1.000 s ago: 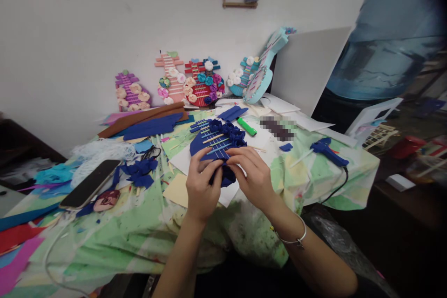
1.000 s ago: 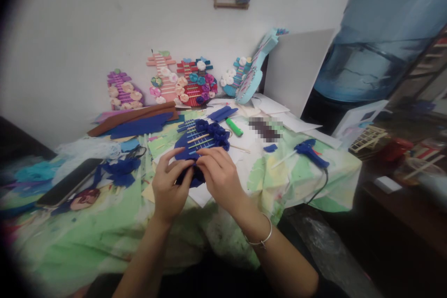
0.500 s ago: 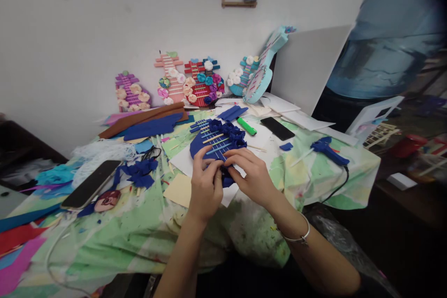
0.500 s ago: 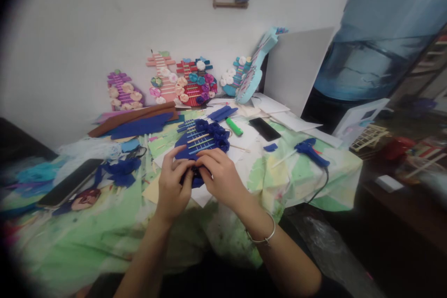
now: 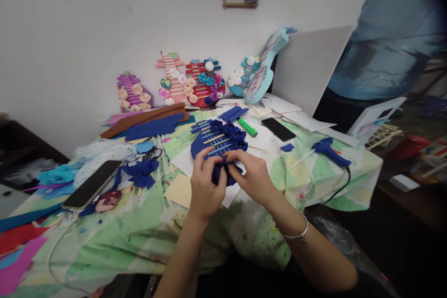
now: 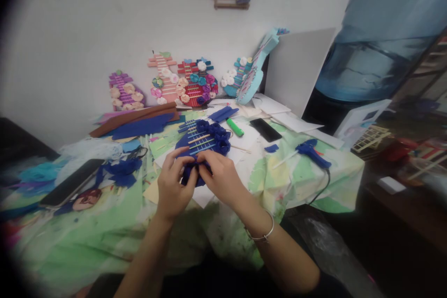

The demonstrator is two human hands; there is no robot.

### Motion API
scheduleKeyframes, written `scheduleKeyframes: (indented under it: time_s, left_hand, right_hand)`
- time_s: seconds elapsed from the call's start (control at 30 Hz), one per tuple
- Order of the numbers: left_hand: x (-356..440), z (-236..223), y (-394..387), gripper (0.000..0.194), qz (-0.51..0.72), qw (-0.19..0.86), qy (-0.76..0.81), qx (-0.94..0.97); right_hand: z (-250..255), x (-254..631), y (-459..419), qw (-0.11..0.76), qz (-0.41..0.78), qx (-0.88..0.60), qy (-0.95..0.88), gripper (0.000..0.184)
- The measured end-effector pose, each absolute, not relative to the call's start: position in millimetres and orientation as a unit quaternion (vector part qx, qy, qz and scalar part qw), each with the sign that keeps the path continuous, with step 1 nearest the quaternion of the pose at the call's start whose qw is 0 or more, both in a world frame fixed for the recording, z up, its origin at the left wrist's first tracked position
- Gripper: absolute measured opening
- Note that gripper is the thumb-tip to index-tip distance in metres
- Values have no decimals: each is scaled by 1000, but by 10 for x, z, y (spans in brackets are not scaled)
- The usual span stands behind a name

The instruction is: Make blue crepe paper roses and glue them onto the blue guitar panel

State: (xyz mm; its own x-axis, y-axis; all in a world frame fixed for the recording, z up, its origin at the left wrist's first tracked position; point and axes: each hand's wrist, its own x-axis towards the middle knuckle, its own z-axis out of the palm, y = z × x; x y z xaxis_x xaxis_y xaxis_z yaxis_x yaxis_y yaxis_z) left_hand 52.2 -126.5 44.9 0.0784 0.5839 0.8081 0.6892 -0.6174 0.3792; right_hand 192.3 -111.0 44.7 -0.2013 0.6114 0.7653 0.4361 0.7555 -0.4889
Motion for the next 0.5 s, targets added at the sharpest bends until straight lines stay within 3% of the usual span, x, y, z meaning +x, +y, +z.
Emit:
scheduleKeyframes:
  time_s: [0.2, 0.5]
  left_hand:
    - [523, 444, -1281, 13, -544, 5, -438, -715]
    - [535, 443, -1263, 11, -548, 8, -436, -713]
  right_hand:
    - [455, 1918, -1137, 555, 149, -321, -752, 32]
    - [478, 1886, -1121, 553, 74, -342, -756, 28]
